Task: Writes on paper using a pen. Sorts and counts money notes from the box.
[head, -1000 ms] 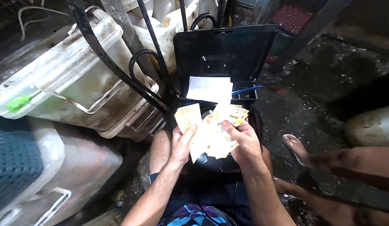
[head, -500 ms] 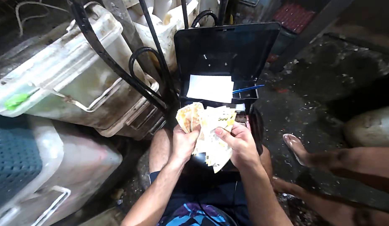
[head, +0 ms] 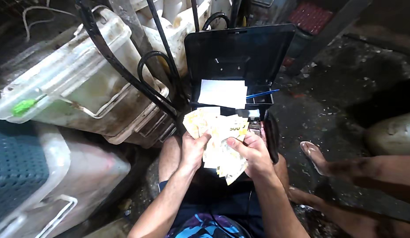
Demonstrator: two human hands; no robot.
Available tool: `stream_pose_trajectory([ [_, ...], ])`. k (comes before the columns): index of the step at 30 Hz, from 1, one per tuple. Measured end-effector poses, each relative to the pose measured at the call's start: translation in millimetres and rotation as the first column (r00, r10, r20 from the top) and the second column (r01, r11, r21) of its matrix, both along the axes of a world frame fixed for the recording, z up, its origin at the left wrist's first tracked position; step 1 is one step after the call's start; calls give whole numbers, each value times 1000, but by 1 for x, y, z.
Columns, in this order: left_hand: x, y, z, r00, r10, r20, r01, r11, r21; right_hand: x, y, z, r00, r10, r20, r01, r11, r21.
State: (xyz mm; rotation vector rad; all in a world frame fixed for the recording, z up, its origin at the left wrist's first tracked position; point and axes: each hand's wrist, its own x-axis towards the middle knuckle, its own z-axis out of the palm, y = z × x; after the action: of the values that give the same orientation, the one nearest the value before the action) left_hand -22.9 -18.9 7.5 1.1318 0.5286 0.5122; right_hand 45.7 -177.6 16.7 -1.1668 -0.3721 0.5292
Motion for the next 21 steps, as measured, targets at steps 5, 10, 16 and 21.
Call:
stream_pose_trajectory([
  [5,-2,-5,3,996,-91,-14,92,994,62,2,4,-4,999,-48,-9,47,996,-80],
  [10,-4,-3,1,990,-140,-1,139,988,68,2,4,-8,992,-68,-103,66,997,-27],
  [16,-5,7,0,989,-123,76,120,992,44,13,-2,-10,981,-159,-110,164,986,42],
  [21,-3,-3,3,996,-91,26,88,993,77,0,2,5,997,-78,-28,76,995,-62],
])
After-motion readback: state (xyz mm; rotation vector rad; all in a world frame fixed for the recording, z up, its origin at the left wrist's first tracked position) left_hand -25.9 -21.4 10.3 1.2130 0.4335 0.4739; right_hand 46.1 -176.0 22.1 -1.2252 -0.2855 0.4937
